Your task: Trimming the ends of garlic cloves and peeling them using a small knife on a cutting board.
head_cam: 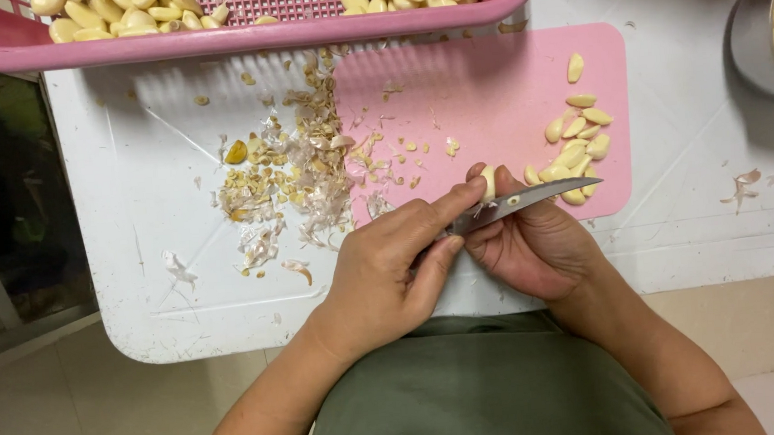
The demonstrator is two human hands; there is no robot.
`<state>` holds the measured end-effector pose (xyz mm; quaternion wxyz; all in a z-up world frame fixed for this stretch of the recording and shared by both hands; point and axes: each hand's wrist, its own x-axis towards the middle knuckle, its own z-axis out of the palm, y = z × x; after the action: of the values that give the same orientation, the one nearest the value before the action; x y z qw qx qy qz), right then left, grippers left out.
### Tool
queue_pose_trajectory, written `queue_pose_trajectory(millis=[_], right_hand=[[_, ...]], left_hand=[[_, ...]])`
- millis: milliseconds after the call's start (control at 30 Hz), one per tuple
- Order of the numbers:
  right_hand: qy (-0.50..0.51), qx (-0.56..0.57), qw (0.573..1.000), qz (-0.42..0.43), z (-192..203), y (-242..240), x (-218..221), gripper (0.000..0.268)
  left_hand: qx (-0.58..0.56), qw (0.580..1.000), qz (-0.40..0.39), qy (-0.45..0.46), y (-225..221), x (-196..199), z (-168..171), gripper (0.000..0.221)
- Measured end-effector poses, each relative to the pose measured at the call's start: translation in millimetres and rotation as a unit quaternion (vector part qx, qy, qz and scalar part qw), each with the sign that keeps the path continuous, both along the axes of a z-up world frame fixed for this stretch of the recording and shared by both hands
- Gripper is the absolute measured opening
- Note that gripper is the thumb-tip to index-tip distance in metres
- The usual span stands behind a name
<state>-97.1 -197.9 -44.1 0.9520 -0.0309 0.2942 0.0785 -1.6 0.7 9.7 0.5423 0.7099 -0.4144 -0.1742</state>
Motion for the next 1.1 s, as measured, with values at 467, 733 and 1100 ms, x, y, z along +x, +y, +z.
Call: queue_pose_trajectory(millis=[467,733,1100], right_hand=[[-0.034,0.060,0.998,0.012,2,3,0,0.022],[-0.005,0.037,0.999,0.033,1,2,-1,0.017],[0.007,0.002,1.000,0.003,-1,2,-2,0.025]], left_hand=[[0.045,0.991,0.039,-0.117,-1,-4,-13,0.042],[-0.022,0.999,0.041,0.026,2,6,-11,0.042],[0.012,0.999,0.012,0.037,2,1,6,0.042]])
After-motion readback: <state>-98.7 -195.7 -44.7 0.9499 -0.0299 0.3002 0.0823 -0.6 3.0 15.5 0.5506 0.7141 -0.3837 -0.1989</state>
